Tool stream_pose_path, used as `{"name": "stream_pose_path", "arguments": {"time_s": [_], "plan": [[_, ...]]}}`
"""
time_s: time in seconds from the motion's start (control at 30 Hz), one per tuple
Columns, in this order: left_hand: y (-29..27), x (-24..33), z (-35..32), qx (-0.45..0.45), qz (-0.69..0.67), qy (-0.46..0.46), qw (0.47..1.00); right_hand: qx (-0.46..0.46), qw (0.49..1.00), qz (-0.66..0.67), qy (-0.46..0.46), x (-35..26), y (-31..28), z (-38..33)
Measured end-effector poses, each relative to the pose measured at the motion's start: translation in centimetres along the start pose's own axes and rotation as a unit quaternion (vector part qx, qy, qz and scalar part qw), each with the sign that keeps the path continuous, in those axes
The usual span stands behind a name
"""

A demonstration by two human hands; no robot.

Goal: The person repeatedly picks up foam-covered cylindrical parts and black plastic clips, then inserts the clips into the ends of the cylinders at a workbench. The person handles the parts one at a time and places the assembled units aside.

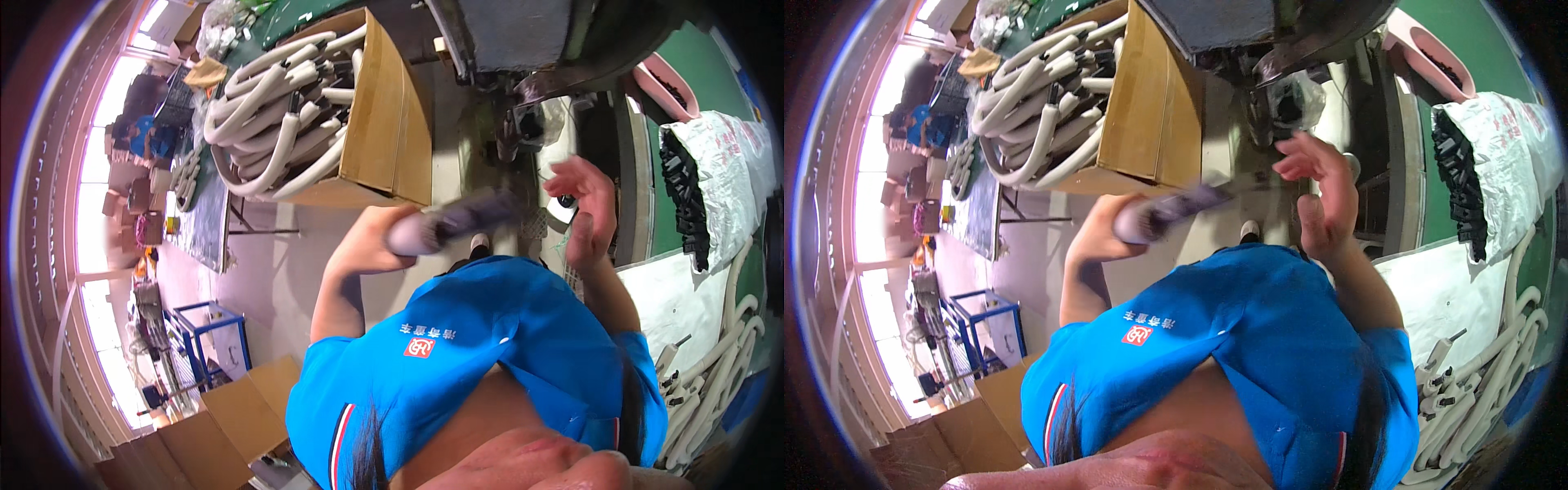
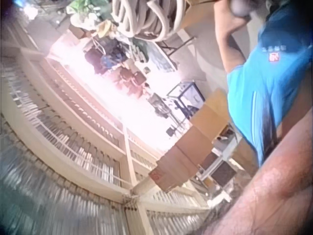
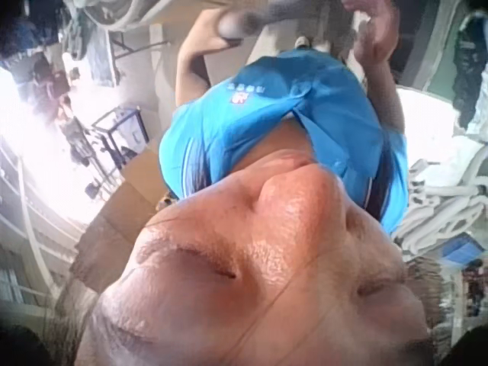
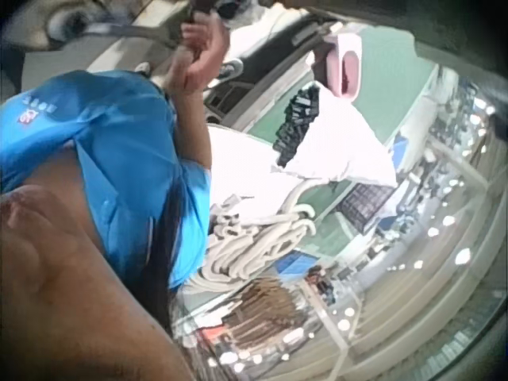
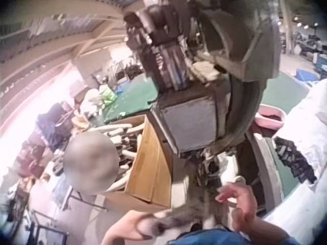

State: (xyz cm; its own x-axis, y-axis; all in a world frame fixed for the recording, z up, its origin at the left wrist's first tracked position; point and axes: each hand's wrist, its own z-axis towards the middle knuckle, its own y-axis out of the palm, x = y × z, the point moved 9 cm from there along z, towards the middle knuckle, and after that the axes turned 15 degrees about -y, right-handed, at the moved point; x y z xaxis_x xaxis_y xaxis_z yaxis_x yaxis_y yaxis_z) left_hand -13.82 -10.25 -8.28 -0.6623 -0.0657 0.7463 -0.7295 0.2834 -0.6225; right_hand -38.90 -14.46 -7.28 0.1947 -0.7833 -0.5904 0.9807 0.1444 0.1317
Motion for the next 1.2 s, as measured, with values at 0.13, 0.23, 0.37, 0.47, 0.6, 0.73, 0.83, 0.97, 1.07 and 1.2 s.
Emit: {"name": "stream_pose_path", "arguments": {"time_s": [0.13,0.23,0.37,0.47,0.6,0.73,0.83,0.97,1.07,1.2], "plan": [[3.6,0.2,0.2,-0.016,0.217,0.005,0.976,-0.551,0.813,-0.183,0.041,1.0,9.6,-4.3],[2.9,-0.6,0.8,0.018,0.294,0.011,0.956,-0.436,0.878,-0.198,0.027,2.0,10.6,-3.7],[-2.0,1.2,1.6,0.167,0.334,0.118,0.92,-0.37,0.915,-0.157,0.025,3.6,13.4,-1.1],[-5.8,3.2,1.3,0.256,0.392,0.165,0.868,-0.344,0.926,-0.157,0.016,4.2,15.7,0.7],[-10.3,5.9,0.0,0.341,0.434,0.269,0.789,-0.257,0.961,-0.099,-0.04,3.4,18.0,4.8],[-14.7,8.1,-2.2,0.368,0.49,0.375,0.696,-0.212,0.953,-0.051,-0.211,1.0,19.9,6.9],[-18.6,7.9,-2.7,0.423,0.531,0.355,0.643,-0.209,0.957,-0.057,-0.193,3.3,20.0,7.4],[-25.9,1.9,0.3,0.507,0.556,0.241,0.613,-0.264,0.953,-0.152,-0.006,9.4,16.6,2.0],[-31.4,-6.7,7.3,0.553,0.586,0.077,0.587,-0.291,0.934,-0.197,0.066,11.7,13.2,-3.7],[-36.0,-20.6,17.4,0.478,0.552,-0.177,0.66,-0.287,0.899,-0.297,0.149,12.9,6.1,-10.0]]}}
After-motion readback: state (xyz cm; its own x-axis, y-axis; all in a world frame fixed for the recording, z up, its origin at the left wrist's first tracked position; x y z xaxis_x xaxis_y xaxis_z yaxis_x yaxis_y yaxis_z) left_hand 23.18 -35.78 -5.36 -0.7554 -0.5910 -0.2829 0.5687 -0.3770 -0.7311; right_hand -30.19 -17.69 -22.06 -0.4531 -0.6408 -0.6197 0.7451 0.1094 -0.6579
